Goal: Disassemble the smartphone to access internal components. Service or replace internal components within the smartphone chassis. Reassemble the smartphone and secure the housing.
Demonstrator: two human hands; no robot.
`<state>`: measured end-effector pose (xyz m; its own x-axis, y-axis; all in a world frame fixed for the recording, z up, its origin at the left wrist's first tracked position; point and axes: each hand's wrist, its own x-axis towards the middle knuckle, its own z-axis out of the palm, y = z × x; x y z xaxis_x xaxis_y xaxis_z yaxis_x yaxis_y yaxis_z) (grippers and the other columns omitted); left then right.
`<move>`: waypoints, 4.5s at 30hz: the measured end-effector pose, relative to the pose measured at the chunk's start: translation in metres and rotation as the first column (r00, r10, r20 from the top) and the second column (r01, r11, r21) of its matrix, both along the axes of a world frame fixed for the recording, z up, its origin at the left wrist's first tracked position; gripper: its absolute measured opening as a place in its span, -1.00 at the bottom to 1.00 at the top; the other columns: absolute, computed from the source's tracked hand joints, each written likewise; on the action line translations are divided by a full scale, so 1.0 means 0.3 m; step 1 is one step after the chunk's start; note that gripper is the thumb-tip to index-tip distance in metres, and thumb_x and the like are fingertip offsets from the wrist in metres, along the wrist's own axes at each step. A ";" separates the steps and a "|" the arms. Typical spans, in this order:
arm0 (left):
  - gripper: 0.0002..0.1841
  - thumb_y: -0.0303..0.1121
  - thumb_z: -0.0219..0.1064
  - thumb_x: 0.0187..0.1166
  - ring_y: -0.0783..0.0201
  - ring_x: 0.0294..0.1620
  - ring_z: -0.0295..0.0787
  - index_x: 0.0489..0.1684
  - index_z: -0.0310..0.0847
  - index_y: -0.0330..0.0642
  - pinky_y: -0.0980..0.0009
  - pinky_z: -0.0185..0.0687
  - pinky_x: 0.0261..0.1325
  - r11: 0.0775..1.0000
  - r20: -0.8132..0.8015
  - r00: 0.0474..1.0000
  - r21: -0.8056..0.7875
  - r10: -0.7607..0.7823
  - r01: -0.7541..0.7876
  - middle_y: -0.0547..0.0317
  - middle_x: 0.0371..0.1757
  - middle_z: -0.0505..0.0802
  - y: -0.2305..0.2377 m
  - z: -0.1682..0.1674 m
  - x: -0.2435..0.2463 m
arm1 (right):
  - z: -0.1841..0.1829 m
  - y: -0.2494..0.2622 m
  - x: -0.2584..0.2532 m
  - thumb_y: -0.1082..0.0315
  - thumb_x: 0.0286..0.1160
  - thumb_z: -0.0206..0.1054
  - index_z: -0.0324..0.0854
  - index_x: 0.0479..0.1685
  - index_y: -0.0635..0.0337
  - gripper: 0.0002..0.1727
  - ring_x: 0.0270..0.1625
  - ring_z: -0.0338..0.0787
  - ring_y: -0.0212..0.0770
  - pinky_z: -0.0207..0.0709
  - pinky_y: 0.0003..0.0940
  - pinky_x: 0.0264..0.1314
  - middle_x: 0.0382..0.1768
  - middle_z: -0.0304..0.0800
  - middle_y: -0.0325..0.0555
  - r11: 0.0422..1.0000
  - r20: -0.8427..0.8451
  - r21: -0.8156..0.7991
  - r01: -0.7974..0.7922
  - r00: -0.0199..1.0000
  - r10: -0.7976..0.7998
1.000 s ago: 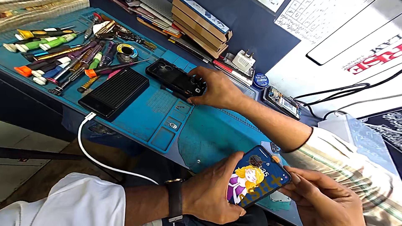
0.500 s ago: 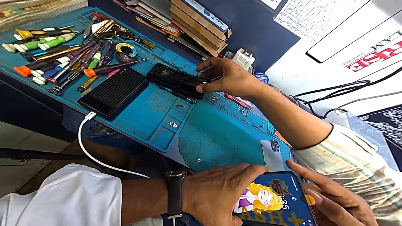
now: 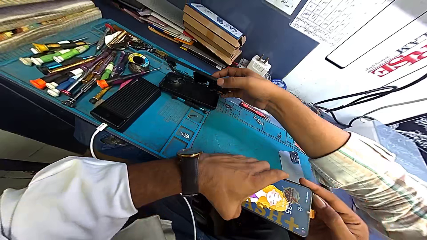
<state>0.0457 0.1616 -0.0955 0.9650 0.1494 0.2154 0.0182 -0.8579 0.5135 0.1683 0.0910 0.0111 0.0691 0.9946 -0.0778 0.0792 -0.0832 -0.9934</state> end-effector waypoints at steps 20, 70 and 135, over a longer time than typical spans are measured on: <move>-0.20 -0.14 0.45 0.59 -0.09 0.19 0.81 0.78 -0.01 0.24 -0.10 0.77 0.10 -0.320 -0.330 0.741 -0.933 0.585 -0.163 -0.10 0.26 0.76 -0.022 0.045 -0.001 | -0.026 -0.063 -0.173 0.79 0.42 0.12 0.61 -0.13 0.83 -0.79 -0.40 0.78 -0.47 0.67 -0.67 -0.08 -0.43 0.77 0.13 0.808 0.373 0.269 0.525 0.717 -0.590; 0.02 -0.58 0.61 0.27 0.11 0.13 0.85 0.77 0.06 0.29 0.18 0.87 -0.02 0.046 0.008 0.683 -0.998 0.730 -0.038 0.00 0.35 0.72 -0.027 -0.068 0.063 | -0.453 -0.146 0.156 0.46 0.46 0.45 0.81 0.14 0.33 -0.70 -0.24 0.95 -0.33 0.86 -0.46 -0.10 -0.22 0.98 -0.14 0.883 0.177 0.438 0.169 0.947 -0.269; -0.04 -0.46 0.65 0.14 0.34 0.20 0.78 0.66 0.14 -0.26 0.40 0.83 0.12 0.577 0.295 0.733 -0.801 0.613 -0.161 0.02 0.23 0.71 -0.012 0.016 0.066 | -0.206 0.006 0.208 0.37 0.52 0.46 0.85 0.04 0.29 -0.77 -0.25 0.95 -0.23 0.91 -0.33 -0.11 -0.22 0.96 -0.16 0.739 0.268 0.673 0.041 0.917 -0.295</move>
<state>0.0655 0.1578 -0.0906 0.5408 0.7941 0.2773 -0.1884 -0.2069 0.9601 0.2305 0.0926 -0.0506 0.1347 0.7614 0.6341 0.4628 0.5175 -0.7197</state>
